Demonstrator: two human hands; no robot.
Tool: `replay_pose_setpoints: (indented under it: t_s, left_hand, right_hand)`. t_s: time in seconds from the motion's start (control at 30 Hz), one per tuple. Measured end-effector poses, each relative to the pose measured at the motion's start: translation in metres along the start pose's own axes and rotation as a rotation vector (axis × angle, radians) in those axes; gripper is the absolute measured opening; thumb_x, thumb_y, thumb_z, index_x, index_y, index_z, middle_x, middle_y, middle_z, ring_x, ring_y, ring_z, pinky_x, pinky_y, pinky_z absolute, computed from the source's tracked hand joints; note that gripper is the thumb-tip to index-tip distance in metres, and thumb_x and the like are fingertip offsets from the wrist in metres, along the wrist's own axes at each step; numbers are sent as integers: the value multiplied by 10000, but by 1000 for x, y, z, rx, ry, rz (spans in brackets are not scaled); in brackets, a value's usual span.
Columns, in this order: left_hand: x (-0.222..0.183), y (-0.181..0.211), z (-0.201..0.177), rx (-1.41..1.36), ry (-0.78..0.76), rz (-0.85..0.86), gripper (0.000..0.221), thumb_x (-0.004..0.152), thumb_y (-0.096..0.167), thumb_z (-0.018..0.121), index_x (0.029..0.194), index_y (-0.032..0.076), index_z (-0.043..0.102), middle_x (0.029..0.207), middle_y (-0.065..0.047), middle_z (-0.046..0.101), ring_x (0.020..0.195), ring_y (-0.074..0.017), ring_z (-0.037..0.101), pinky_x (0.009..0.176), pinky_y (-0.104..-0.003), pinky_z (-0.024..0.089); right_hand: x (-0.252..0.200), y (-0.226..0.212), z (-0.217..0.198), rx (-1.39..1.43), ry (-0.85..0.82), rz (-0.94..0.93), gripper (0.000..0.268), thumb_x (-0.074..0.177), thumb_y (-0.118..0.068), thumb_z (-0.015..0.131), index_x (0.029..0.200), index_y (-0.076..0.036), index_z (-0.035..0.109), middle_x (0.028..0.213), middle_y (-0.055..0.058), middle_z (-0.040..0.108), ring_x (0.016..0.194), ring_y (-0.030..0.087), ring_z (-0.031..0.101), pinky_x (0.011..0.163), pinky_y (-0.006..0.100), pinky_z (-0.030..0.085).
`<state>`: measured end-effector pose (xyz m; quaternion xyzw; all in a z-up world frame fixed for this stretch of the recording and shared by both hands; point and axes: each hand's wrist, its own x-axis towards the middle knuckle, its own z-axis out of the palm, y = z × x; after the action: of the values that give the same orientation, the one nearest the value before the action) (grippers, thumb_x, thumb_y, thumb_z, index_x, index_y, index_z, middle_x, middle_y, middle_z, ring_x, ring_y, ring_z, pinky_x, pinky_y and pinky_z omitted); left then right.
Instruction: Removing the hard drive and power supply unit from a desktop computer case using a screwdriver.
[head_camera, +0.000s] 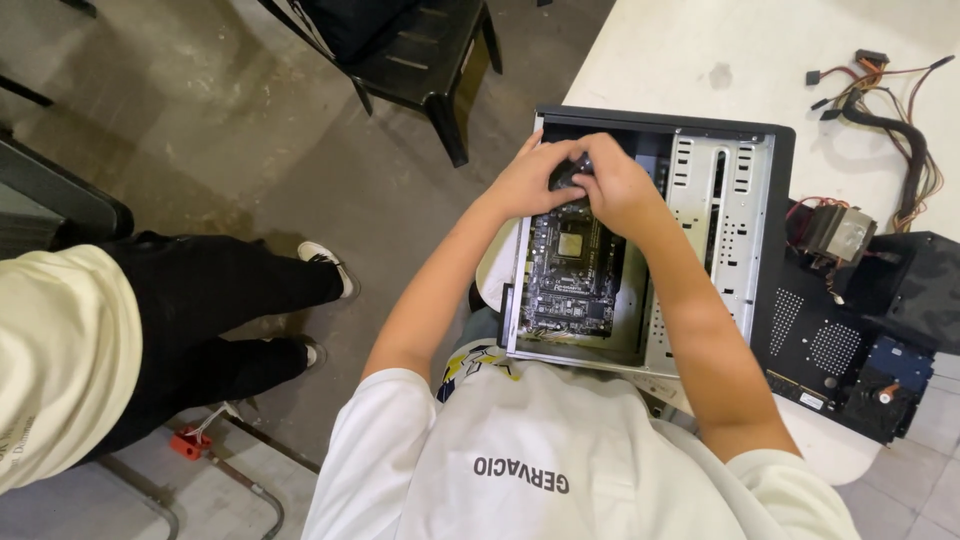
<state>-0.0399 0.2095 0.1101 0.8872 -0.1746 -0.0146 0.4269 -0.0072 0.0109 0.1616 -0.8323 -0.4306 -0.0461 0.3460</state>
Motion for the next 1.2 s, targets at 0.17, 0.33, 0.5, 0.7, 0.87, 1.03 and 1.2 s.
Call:
replay_pose_setpoints:
  t_s: [0.17,0.33,0.5,0.7,0.87,1.03,1.2]
  left_hand:
    - [-11,3,3,-77,-49,14,634,976,145,740,1521,137,416,1252,-97,734,1304,-256,630,1269,-554,-8]
    - [6,-44,54,100,236,7,399,841,285,836,1142,125,628,1095,-71,706,1177,-258,657,1234,-521,203]
    - [10,-56,59,155,455,-1,452,721,399,907,898,174,557,808,17,546,903,-220,662,1108,-441,377]
    - [-10,-17,29,25,111,2,609,1020,167,687,1541,51,393,1468,-212,573,1421,-371,490,1239,-666,44]
    - [4,-45,45,98,271,-110,448,849,263,848,1234,186,633,1135,14,628,1153,-250,650,1210,-563,248]
    - [4,-34,41,206,302,-116,580,818,362,868,1214,126,516,1146,-66,559,1184,-277,576,1176,-633,162]
    - [-2,-23,38,50,63,-75,629,1048,104,631,1576,16,299,1561,-207,488,1485,-314,428,1227,-688,-20]
  right_hand:
    - [4,21,5,373,-117,19,200,881,44,635,881,-114,513,913,40,589,978,346,654,863,451,513]
    - [14,-6,-1,96,19,35,202,1021,-213,728,1078,-56,614,995,101,545,923,350,655,793,420,540]
    - [17,-18,-10,-27,-1,35,304,991,-57,742,1266,6,628,1050,99,479,864,342,657,701,401,603]
    - [21,-7,-15,91,-157,49,496,880,160,411,1338,25,544,1118,251,549,1060,562,590,831,550,568]
    - [17,-8,2,-129,34,190,452,955,-248,809,1205,-37,498,1081,126,471,842,359,680,677,445,597]
    - [22,-16,1,-65,-85,237,322,1023,-82,600,1325,-26,503,990,123,538,793,405,683,591,447,586]
    - [21,-25,-6,-67,-138,181,456,902,142,493,1345,32,484,1145,192,485,984,533,639,729,499,622]
